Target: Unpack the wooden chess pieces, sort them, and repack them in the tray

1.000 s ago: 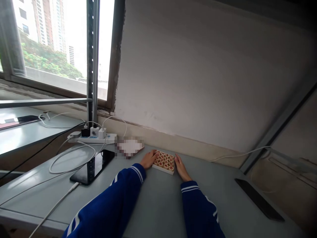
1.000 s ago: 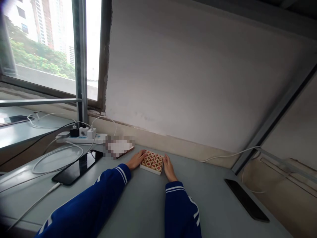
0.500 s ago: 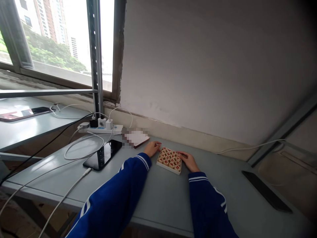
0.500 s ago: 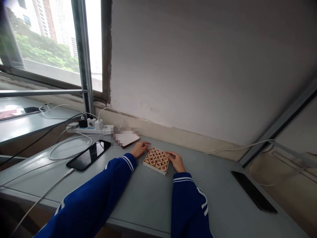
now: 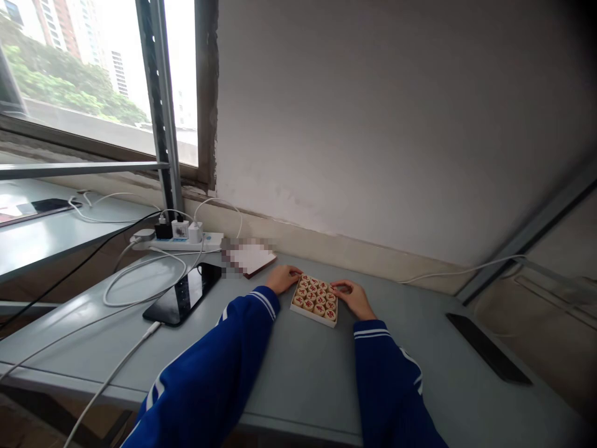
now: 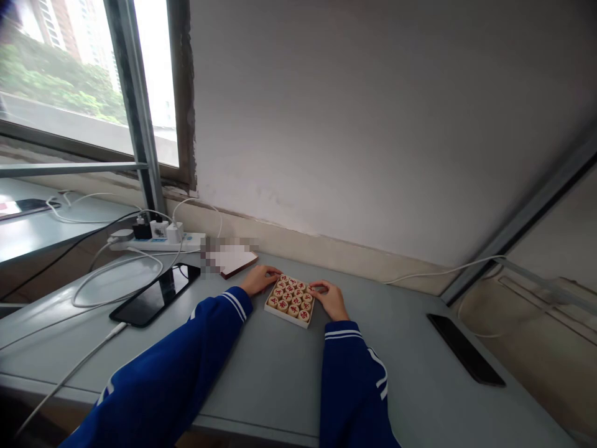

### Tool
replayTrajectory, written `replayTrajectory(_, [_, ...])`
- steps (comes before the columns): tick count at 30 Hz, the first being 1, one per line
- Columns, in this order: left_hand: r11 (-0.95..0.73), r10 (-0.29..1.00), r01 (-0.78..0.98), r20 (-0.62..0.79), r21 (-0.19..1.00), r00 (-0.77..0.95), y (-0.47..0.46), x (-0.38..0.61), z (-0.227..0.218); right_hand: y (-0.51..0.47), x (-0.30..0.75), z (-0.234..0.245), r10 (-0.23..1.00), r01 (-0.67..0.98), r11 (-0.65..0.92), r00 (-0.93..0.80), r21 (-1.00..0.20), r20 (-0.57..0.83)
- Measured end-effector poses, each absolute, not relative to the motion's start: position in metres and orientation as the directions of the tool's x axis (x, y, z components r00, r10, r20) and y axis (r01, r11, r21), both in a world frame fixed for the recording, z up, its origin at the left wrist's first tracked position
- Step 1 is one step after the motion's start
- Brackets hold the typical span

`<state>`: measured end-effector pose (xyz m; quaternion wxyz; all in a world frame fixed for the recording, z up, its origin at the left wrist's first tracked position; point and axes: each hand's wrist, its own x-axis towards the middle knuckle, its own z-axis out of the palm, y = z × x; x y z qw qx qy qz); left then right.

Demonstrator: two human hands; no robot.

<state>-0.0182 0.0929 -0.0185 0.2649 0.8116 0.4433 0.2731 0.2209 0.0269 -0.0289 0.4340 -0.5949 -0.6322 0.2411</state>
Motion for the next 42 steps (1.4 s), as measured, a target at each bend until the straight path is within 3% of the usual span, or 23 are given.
replayTrajectory(5, [-0.444, 0.875, 0.570, 0.200, 0.691, 0.440, 0.088, -0.016, -0.013, 0.026, 0.220, -0.024, 0.944, 0.586, 0.229, 0.060, -0.777, 0.323])
replayTrajectory(15, [-0.429, 0.901, 0.643, 0.256, 0.635, 0.350, 0.093, -0.013, -0.024, 0.029, 0.214, -0.028, 0.945, 0.387, 0.265, 0.076, -0.883, 0.317])
replayTrajectory(22, [-0.453, 0.891, 0.644, 0.303, 0.617, 0.337, 0.089, -0.011, -0.024, 0.019, 0.239, -0.015, 0.962, 0.315, 0.166, 0.155, -0.934, 0.223])
replayTrajectory(26, [-0.462, 0.886, 0.646, 0.294, 0.607, 0.357, 0.089, -0.011, -0.026, 0.019, 0.257, -0.032, 0.976, 0.442, 0.094, 0.134, -0.892, 0.169])
replayTrajectory(31, [-0.439, 0.897, 0.663, 0.258, 0.606, 0.358, 0.090, -0.011, -0.026, 0.026, 0.259, -0.053, 0.842, 0.792, 0.014, 0.320, -0.610, 0.434])
replayTrajectory(34, [-0.435, 0.899, 0.672, 0.247, 0.599, 0.362, 0.088, -0.011, -0.025, 0.029, 0.261, -0.055, 0.832, 0.823, -0.024, 0.332, -0.568, 0.445])
replayTrajectory(42, [-0.427, 0.902, 0.693, 0.224, 0.581, 0.368, 0.090, -0.009, -0.026, 0.031, 0.276, -0.054, 0.811, 0.802, -0.072, 0.393, -0.594, 0.433])
